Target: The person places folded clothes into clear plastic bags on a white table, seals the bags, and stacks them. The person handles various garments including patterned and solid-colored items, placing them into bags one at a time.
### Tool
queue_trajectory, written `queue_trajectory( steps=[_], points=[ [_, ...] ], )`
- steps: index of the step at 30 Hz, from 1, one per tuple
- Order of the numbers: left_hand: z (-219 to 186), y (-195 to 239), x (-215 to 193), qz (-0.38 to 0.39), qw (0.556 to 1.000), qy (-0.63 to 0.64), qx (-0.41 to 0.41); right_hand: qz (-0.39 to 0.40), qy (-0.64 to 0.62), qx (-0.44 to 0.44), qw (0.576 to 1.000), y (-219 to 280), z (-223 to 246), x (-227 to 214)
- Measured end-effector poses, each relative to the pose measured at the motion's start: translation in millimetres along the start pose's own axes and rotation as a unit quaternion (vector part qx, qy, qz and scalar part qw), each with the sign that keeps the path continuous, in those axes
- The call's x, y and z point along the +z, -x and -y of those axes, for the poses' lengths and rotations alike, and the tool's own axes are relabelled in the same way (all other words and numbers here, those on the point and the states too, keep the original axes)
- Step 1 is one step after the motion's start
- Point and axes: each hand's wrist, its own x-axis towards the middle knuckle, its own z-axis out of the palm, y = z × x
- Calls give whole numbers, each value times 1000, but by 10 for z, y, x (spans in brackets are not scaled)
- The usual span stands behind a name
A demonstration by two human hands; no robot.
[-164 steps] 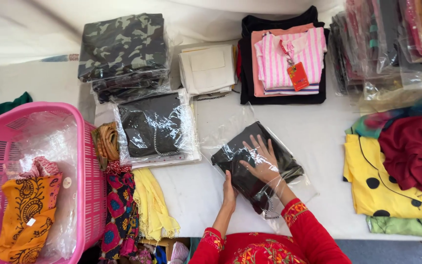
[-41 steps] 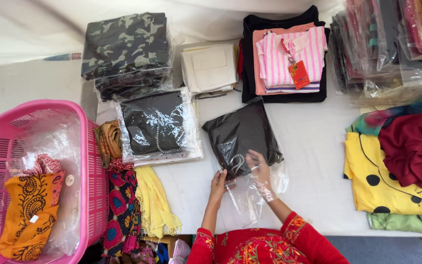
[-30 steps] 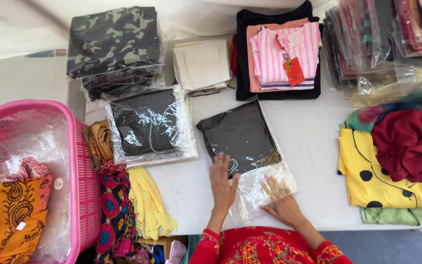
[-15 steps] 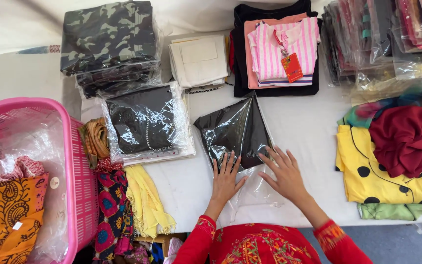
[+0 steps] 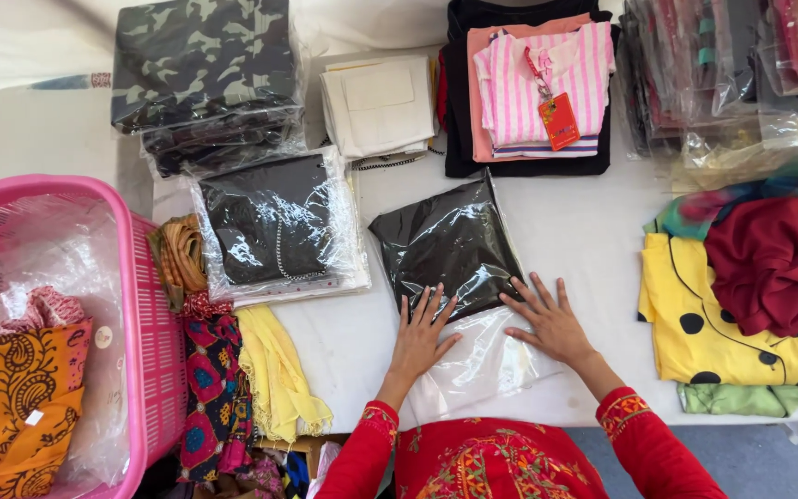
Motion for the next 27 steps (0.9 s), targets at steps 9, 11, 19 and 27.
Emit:
queue_trajectory(
  steps=[9,11,19,27],
  points=[
    [51,631,291,-226,739,460,-436,-13,-305,332,893,65,-104,27],
    [167,769,345,-108,658,579,-469,12,-377,385,842,187,-341,338],
    [430,895,429,-56,641,613,-458,107,-523,375,758,297,-673,426],
    [532,813,266,-95,692,602,-387,129,-559,393,718,167,-659,81]
  ],
)
